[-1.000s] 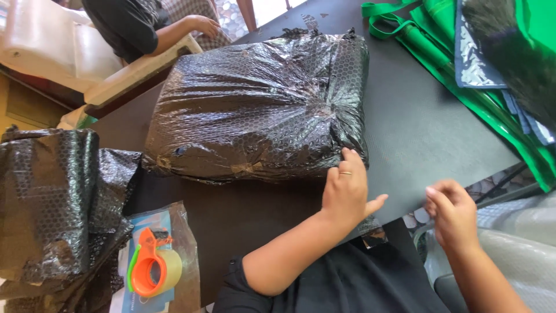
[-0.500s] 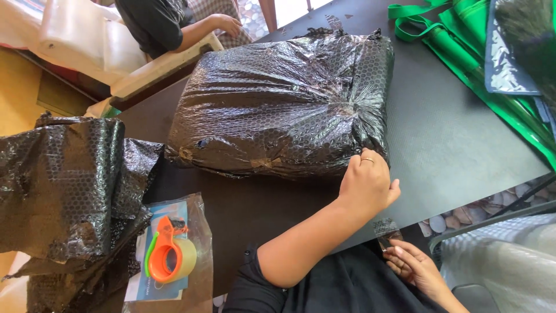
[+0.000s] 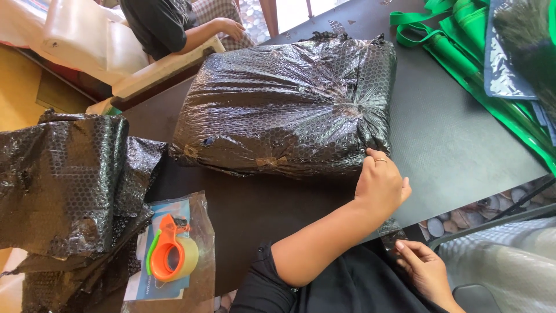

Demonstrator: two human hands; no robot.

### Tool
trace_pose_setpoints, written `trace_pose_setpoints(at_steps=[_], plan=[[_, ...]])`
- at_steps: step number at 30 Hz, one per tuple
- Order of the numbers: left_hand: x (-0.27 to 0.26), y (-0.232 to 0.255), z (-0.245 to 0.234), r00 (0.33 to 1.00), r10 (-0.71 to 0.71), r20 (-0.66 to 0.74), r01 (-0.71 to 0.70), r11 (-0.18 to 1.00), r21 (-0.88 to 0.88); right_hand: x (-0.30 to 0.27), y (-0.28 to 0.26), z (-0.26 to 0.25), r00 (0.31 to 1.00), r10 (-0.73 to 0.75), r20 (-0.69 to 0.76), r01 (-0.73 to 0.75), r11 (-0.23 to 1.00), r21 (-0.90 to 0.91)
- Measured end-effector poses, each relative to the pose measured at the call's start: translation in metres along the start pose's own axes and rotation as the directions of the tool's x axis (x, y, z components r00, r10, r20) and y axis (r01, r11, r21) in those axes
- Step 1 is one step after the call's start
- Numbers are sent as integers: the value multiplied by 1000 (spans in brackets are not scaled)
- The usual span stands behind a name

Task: Wrapping an item in bubble wrap and cleaning reusable bags with a duster

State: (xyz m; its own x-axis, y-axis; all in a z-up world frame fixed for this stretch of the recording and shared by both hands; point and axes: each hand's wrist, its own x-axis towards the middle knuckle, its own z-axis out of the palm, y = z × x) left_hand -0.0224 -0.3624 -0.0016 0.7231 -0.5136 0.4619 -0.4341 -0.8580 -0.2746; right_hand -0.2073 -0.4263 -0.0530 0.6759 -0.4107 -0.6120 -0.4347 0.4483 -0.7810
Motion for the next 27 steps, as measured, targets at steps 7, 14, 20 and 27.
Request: trace_pose_setpoints(at_steps=[7,14,20,27], plan=[[-1,-5,4,1000,4,-22,-6,998,-60,-4,-9,10,977,-213,-14,205,953,-221],[-1,-5,9,999,-22,-43,18,995,-97,-21,-24,26,915,-403,-31,347,823,-449],[0,-7,11,997,-18,-70,7,988,-157,-19,-25,26,650,-738,181,673,449,-587],[0,1,9,999,-31,-21,30,997,-70,-19,-43,30,325,-829,455,781,-37,-624]])
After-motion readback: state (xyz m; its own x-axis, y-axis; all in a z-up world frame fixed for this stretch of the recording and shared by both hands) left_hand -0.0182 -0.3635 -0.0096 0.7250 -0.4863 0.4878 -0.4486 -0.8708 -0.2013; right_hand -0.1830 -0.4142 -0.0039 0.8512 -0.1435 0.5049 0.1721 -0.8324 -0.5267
